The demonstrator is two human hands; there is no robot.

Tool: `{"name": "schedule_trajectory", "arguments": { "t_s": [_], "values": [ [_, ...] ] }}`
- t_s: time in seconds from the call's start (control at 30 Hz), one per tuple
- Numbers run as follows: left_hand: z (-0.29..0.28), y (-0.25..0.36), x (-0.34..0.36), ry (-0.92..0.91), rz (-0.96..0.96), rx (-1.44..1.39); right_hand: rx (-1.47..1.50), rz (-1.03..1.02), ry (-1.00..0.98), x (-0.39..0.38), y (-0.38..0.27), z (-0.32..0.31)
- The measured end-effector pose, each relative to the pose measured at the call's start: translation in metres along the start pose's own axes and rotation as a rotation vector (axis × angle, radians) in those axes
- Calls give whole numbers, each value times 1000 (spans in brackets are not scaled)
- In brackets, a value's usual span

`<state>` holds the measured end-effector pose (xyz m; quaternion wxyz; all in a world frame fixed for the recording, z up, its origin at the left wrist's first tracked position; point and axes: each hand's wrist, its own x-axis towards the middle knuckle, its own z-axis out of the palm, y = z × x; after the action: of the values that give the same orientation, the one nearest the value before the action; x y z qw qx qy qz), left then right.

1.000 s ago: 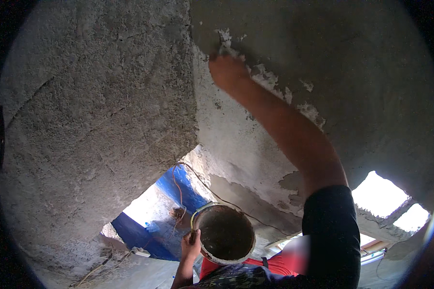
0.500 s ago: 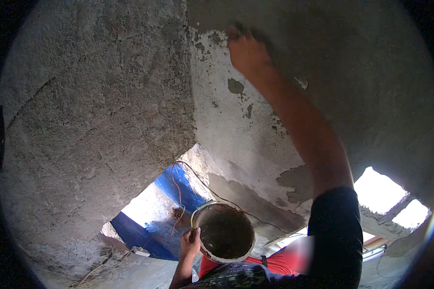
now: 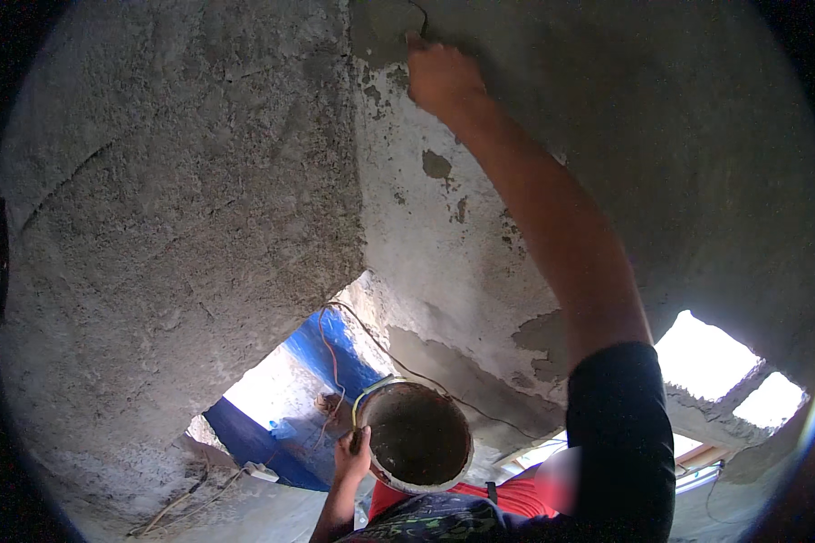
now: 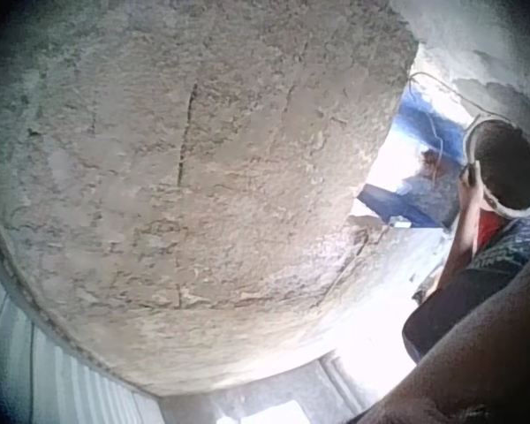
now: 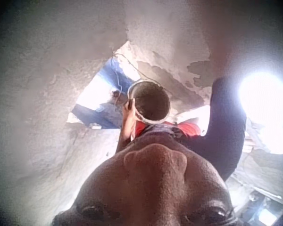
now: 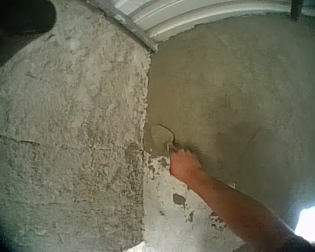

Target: The person patches a concrete wall by applying cement mixture from a bucket to the wall using a trowel.

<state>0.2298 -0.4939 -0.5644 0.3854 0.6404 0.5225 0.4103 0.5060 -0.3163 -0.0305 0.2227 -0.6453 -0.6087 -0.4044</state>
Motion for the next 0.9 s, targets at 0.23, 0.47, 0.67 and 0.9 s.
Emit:
{"name": "schedule_trajectory", "arguments": {
  "t_s": [0.23, 0.47, 0.67, 0.9],
  "values": [
    [-2, 11, -1, 22, -2, 1, -15, 1, -75, -90, -30, 74],
    [-11, -10, -10, 85, 5, -52, 88, 150, -496, -328, -29, 103],
    [-24, -11, -12, 51, -22, 38, 381, 435, -482, -456, -24, 109],
    [4, 5, -9, 12, -33, 8, 474, 347, 184, -309, -20, 97]
  ]
}}
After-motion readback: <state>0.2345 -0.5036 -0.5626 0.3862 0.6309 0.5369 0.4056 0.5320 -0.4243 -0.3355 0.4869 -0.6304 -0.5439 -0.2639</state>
